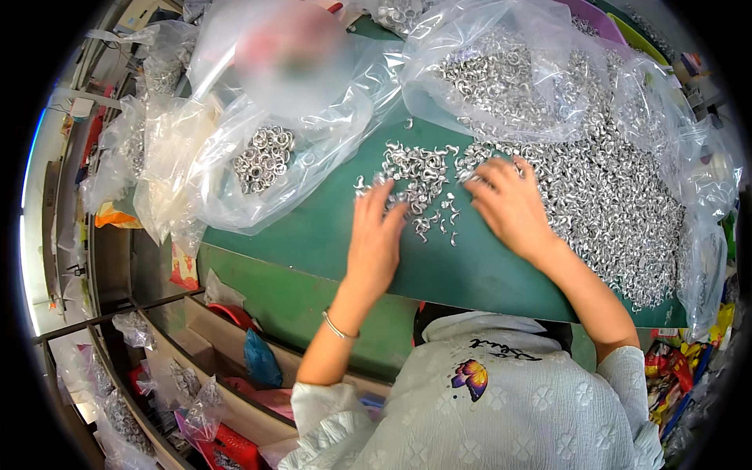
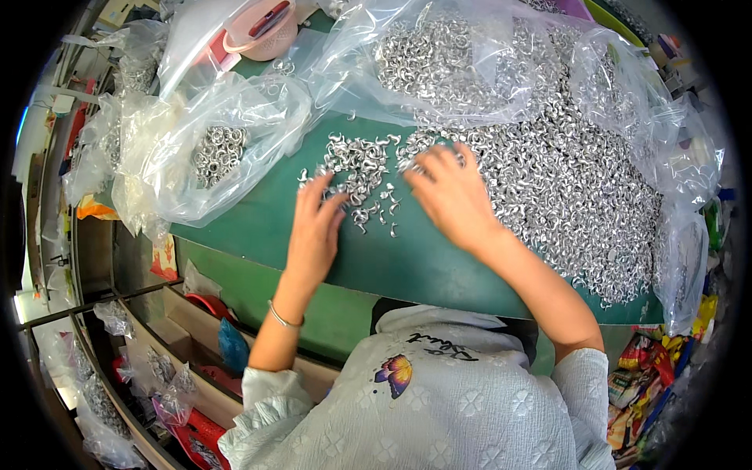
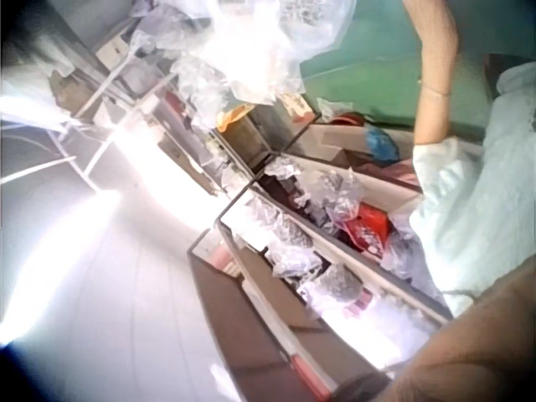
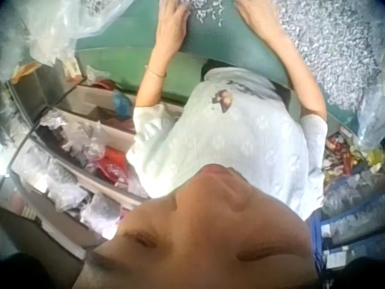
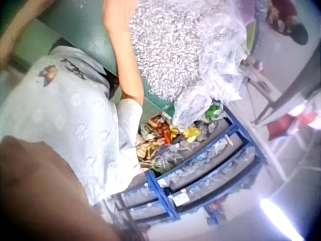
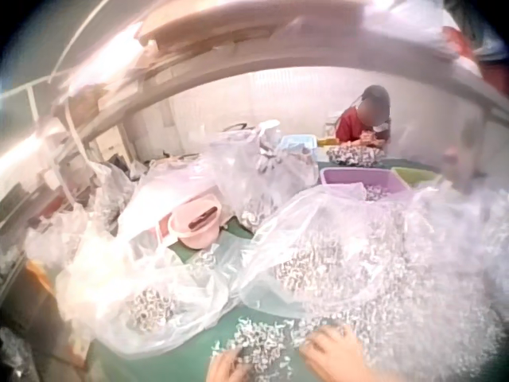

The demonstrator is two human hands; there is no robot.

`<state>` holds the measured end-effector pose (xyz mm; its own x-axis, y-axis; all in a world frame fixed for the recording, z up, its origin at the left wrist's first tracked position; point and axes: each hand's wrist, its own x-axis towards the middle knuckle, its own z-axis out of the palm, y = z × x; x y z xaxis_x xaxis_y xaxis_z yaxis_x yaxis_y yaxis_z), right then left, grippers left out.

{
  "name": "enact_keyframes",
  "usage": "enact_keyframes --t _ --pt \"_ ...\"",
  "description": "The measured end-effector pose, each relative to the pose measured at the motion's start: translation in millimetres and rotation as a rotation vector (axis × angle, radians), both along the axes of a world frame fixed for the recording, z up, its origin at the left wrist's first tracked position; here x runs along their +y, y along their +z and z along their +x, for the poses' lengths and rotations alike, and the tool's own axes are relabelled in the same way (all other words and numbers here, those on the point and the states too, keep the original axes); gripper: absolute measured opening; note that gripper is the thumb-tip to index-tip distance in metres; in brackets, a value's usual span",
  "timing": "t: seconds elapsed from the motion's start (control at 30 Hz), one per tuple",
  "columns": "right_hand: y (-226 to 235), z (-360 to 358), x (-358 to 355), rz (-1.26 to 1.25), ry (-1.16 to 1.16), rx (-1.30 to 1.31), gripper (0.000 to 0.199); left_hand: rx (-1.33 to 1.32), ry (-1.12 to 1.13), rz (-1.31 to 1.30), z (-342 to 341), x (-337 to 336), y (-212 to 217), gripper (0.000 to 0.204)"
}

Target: The person picks through a large pile of small silver-colored metal pieces by hand, grouping them on a green table and placing some into clear plastic bags.

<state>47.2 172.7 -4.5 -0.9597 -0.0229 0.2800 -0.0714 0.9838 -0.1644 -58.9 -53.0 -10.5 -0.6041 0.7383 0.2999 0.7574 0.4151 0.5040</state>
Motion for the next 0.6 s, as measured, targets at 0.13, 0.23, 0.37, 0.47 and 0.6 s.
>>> enact_keyframes --t 0.13,0.23,0.37,0.47,0.6 --pt "8 -20 7 0.0 -0.232 0.049 0.036 0.163 0.042 -0.025 -33 8 2 0.033" --pt "14 -44 -20 -0.202 0.085 0.117 0.038 0.037 -0.08 -0.072 -19 22 17 0.043" --pt "8 -34 -21 -0.159 0.159 -0.105 0.038 0.08 -0.112 -0.19 9 7 8 0.039" --pt "25 -2 -6 -0.157 0.181 -0.18 0.035 -0.045 -0.15 -0.056 21 -10 13 0.031" --pt "19 15 -8 -0.143 0.057 -0.128 0.028 -0.061 -0.111 -0.105 36 -8 12 0.028"
